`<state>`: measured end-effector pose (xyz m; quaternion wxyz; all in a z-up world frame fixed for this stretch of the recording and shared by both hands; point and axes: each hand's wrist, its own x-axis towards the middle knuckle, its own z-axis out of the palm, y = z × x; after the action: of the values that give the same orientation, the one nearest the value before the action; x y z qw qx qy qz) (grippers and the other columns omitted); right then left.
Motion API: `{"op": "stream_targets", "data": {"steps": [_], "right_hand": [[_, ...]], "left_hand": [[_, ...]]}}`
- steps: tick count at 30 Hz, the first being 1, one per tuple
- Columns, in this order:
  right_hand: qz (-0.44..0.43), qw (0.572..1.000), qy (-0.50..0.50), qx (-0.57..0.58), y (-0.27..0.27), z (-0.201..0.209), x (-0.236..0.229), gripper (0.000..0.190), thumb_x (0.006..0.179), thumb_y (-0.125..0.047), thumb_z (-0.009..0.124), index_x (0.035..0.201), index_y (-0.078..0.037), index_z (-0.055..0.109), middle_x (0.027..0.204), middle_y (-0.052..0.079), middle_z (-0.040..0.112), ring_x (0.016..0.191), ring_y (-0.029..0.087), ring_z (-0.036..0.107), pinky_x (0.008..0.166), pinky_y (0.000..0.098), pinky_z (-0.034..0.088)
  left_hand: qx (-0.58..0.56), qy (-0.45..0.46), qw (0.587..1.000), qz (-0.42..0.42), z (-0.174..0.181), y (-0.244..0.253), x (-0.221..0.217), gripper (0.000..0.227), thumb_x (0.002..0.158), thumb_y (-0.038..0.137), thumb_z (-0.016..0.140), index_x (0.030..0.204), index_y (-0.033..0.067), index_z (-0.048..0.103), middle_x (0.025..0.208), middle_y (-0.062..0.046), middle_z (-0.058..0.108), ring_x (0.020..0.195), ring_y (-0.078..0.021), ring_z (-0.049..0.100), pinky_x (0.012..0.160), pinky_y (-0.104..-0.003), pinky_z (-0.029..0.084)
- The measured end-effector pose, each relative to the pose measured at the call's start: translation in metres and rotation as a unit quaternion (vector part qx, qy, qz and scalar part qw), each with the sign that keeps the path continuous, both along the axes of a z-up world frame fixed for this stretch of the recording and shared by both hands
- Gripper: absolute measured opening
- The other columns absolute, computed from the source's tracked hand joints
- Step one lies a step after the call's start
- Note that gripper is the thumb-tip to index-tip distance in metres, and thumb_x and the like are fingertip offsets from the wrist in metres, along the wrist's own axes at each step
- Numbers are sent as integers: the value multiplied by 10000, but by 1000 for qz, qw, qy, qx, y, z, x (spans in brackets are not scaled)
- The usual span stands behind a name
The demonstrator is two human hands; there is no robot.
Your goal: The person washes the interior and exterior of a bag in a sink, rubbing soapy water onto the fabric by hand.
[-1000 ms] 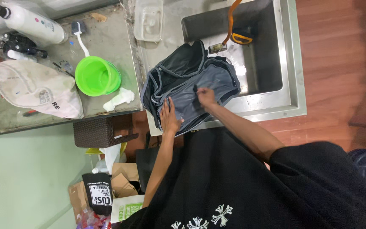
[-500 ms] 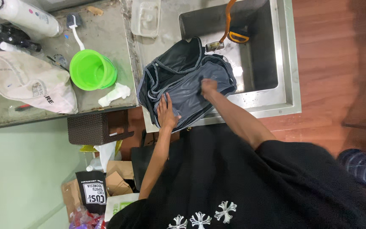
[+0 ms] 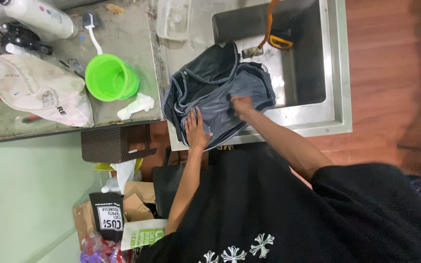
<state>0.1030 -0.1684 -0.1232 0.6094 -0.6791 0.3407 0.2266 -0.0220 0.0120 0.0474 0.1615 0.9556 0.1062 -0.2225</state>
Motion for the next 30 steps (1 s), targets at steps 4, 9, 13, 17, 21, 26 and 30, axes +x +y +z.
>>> {"op": "stream_targets", "data": {"steps": [4,9,13,17,21,26,30], "right_hand": [[-62,997,49,-5,-15,-51,30,245,957,-177,653,1102,17,697,1004,212,712,700,275,725,510,477,582],[-3,1000,-8,10,14,49,-30,184,896,-98,631,977,-68,793,837,123,660,643,223,619,438,400,515],[-25,999,18,19,-20,-62,18,139,891,-48,638,931,-71,769,815,145,668,530,229,652,465,446,531],[-34,998,47,27,19,6,-7,172,969,-130,608,1000,-52,758,805,160,682,548,246,688,470,433,544],[-17,995,71,65,-10,-37,-7,145,957,-127,629,1005,-62,750,800,107,620,555,173,579,466,388,496],[-112,991,44,65,28,-14,-1,157,965,-55,605,1022,-6,743,823,154,641,495,242,589,400,409,458],[-76,990,63,103,6,-20,-15,212,929,3,617,1094,17,748,780,119,624,523,180,605,400,345,449]], "left_hand": [[-2,7,1000,0,0,-4,-2,1287,787,285,900,1700,158,0,1745,-195,52,1614,-354,97,1303,-539,127],[-2,13,1000,6,-7,-2,-2,1296,795,287,891,1699,165,-29,1750,-186,27,1623,-341,58,1313,-528,92],[-23,5,1000,10,1,-3,-2,1259,824,246,881,1703,161,-17,1747,-198,41,1619,-345,78,1306,-529,84],[-14,22,1000,3,3,-4,8,1280,816,270,882,1700,162,-36,1753,-190,14,1627,-336,43,1319,-523,57],[-31,25,999,13,-1,-4,1,1233,858,241,854,1704,158,-40,1752,-201,-8,1624,-341,24,1307,-517,10],[-16,25,1000,1,-5,-2,8,1262,829,280,868,1701,153,-37,1752,-194,-22,1625,-348,6,1315,-527,25],[-9,29,999,-9,-7,-3,8,1251,840,294,861,1701,141,-35,1750,-196,-36,1622,-352,8,1309,-535,33]]}}
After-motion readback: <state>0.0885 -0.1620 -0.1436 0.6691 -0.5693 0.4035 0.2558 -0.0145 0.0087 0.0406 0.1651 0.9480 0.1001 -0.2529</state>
